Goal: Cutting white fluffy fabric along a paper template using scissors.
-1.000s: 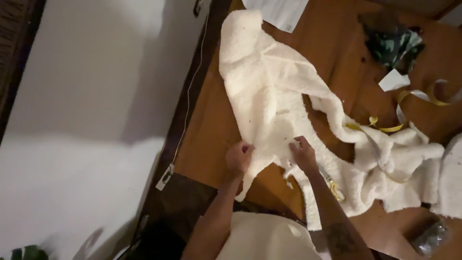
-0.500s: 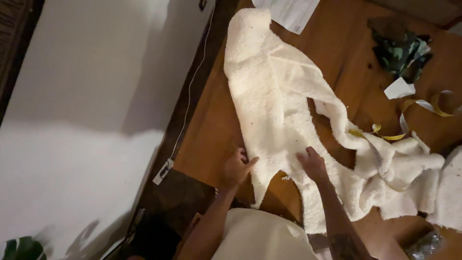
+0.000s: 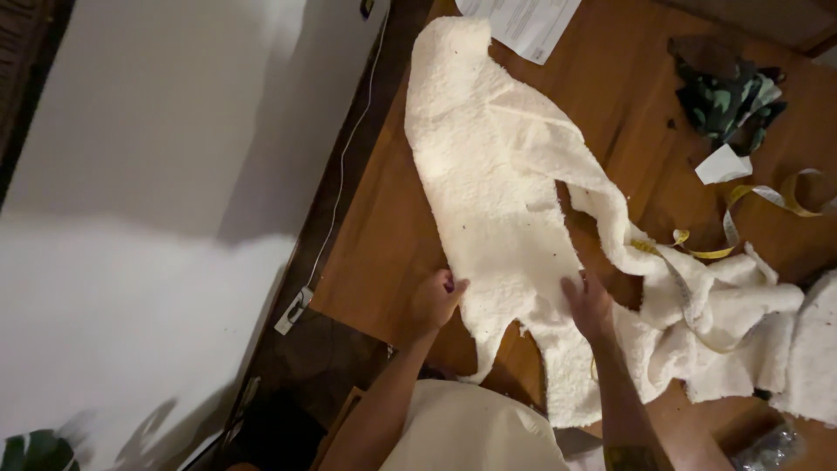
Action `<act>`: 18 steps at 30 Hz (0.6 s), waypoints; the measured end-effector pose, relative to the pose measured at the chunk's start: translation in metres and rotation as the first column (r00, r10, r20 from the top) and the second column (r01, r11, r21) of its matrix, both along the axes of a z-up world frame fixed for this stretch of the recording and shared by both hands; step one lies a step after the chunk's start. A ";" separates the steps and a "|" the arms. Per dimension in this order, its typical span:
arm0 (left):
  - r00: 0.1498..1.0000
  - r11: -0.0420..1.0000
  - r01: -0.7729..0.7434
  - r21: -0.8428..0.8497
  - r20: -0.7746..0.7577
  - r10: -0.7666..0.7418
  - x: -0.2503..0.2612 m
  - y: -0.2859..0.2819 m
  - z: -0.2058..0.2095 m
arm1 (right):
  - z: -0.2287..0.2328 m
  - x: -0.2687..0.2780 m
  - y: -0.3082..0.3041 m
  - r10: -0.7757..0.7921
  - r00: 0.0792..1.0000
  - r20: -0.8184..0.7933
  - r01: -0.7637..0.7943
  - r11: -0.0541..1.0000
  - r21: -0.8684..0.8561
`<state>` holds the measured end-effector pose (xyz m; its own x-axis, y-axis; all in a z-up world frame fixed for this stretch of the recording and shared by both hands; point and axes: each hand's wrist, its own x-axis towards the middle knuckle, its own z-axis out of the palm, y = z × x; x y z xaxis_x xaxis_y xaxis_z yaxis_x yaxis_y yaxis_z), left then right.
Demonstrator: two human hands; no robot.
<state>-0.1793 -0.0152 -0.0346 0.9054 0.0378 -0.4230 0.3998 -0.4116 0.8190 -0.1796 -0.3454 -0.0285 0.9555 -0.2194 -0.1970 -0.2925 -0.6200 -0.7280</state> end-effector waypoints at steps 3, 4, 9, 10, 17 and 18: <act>0.997 0.994 -0.061 0.093 -0.051 0.066 0.009 -0.003 0.002 | 0.023 0.006 -0.001 -0.147 0.973 -0.177 0.139 0.989 -0.056; 0.997 0.994 -0.064 0.094 -0.044 0.068 0.012 -0.001 0.001 | 0.023 0.006 -0.003 -0.144 0.975 -0.171 0.137 0.989 -0.053; 0.989 0.994 -0.083 -0.074 -0.130 0.073 0.002 0.015 -0.012 | 0.027 -0.003 -0.004 0.005 0.958 -0.288 -0.071 0.973 -0.218; 0.989 0.994 -0.086 -0.073 -0.128 0.076 0.001 0.017 -0.015 | 0.041 0.005 0.005 0.008 0.958 -0.286 -0.073 0.973 -0.218; 0.996 0.991 -0.081 0.103 -0.023 0.084 0.007 0.032 -0.009 | 0.025 0.084 0.030 0.275 0.948 0.162 -0.208 0.917 -0.341; 0.996 0.991 -0.074 0.110 -0.034 0.078 0.008 0.036 -0.011 | 0.011 0.103 0.034 0.342 0.916 0.212 -0.282 0.922 -0.267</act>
